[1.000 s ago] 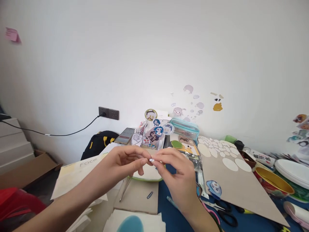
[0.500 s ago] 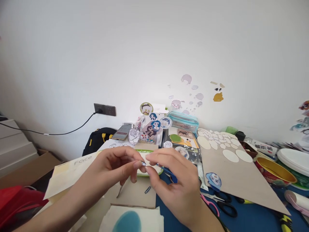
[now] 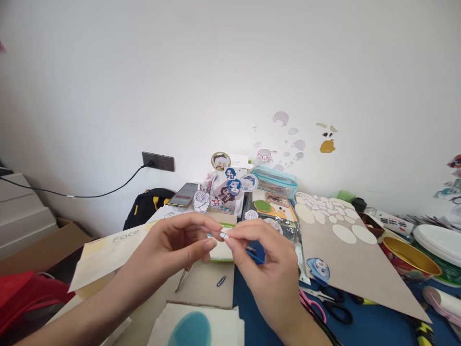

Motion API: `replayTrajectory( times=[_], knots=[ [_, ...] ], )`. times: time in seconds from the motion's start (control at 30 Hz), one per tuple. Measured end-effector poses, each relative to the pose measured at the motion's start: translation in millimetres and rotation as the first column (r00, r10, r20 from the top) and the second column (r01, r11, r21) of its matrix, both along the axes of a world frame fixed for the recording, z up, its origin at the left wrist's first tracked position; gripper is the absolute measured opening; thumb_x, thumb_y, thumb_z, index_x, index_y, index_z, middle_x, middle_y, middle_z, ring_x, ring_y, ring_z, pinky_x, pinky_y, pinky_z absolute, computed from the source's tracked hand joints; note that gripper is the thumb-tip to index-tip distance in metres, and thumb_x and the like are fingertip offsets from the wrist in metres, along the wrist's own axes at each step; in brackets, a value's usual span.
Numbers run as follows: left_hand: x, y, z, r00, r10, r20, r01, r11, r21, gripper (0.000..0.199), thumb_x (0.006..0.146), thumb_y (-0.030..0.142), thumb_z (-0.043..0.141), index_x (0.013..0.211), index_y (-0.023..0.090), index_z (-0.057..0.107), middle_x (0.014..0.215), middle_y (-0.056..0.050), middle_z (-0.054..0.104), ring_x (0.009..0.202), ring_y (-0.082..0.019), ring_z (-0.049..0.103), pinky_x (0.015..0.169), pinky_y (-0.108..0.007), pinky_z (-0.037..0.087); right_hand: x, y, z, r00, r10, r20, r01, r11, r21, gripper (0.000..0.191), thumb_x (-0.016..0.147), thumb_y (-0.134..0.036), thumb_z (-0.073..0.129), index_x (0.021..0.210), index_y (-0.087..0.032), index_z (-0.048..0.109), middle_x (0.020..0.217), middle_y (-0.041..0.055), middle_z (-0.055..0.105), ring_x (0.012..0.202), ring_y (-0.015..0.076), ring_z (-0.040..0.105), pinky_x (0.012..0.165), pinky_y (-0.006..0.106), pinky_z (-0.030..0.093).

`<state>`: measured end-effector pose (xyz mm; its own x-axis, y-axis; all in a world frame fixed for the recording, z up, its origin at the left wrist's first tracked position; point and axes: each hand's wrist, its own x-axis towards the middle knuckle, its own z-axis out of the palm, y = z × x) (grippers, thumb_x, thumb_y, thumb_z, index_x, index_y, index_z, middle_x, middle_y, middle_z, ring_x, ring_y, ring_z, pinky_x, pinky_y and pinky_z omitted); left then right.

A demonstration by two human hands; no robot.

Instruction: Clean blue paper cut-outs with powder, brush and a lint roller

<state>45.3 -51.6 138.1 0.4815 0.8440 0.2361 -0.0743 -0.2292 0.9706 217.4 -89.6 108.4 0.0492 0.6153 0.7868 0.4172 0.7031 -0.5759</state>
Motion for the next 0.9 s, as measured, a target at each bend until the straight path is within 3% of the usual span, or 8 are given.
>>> replayTrajectory(
  times=[0.1,0.2,0.4,0.47,0.63,0.9],
  knots=[
    [2,1,-4.0,0.997,0.066,0.029,-0.069,0.993,0.094,0.017,0.071,0.030,0.077,0.085,0.022,0.073,0.077,0.000,0.070,0.057,-0.008,0.054,0.049,-0.018,0.042,-1,1,-0.8,0.987,0.073,-0.141,-0.093,0.985,-0.146,0.009,0.086,-0.019,0.063,0.084,-0.027,0.067,0.082,-0.0021,0.066,0.075,0.0114,0.061,0.069,0.021,0.051],
    [5,2,-9.3,0.993,0.074,0.088,-0.087,0.984,0.156,0.013,0.071,0.027,0.077,0.083,0.023,0.075,0.077,0.000,0.070,0.057,-0.008,0.055,0.049,-0.019,0.042,-3,3,-2.3,0.952,0.162,-0.260,-0.227,0.943,-0.245,0.007,0.087,-0.024,0.064,0.082,-0.027,0.068,0.081,-0.0025,0.065,0.072,0.0098,0.060,0.066,0.019,0.050],
    [6,3,-14.2,0.990,0.064,0.122,-0.097,0.953,0.287,0.008,0.076,0.021,0.073,0.082,0.026,0.077,0.075,0.000,0.072,0.067,-0.011,0.059,0.056,-0.019,0.046,-6,3,-3.1,0.826,0.275,-0.493,-0.481,0.798,-0.362,0.011,0.085,-0.032,0.066,0.078,-0.024,0.068,0.072,-0.0032,0.062,0.065,0.0071,0.056,0.063,0.017,0.045],
    [6,4,-13.6,0.993,0.036,0.112,-0.066,0.959,0.277,0.009,0.079,0.021,0.070,0.081,0.026,0.077,0.073,0.000,0.071,0.065,-0.009,0.058,0.054,-0.017,0.045,-6,2,-2.1,0.807,0.274,-0.524,-0.512,0.767,-0.388,0.015,0.085,-0.034,0.066,0.076,-0.023,0.067,0.067,-0.0033,0.060,0.065,0.0076,0.055,0.063,0.017,0.044],
    [8,7,-11.5,0.988,-0.075,0.133,0.056,0.989,0.140,0.011,0.080,0.021,0.068,0.083,0.027,0.077,0.074,0.002,0.069,0.055,-0.005,0.056,0.045,-0.012,0.042,-7,0,1.1,0.788,0.261,-0.558,-0.532,0.746,-0.401,0.019,0.085,-0.036,0.065,0.073,-0.021,0.065,0.066,-0.0034,0.060,0.063,0.0079,0.054,0.061,0.018,0.042],
    [8,10,-11.8,0.986,-0.096,0.138,0.081,0.991,0.110,0.008,0.080,0.021,0.069,0.079,0.024,0.076,0.073,0.001,0.068,0.054,-0.004,0.056,0.044,-0.010,0.041,-6,2,2.2,0.803,0.276,-0.528,-0.533,0.728,-0.431,0.022,0.086,-0.037,0.063,0.074,-0.020,0.066,0.065,-0.0021,0.060,0.062,0.0093,0.054,0.061,0.021,0.042]
  ],
)
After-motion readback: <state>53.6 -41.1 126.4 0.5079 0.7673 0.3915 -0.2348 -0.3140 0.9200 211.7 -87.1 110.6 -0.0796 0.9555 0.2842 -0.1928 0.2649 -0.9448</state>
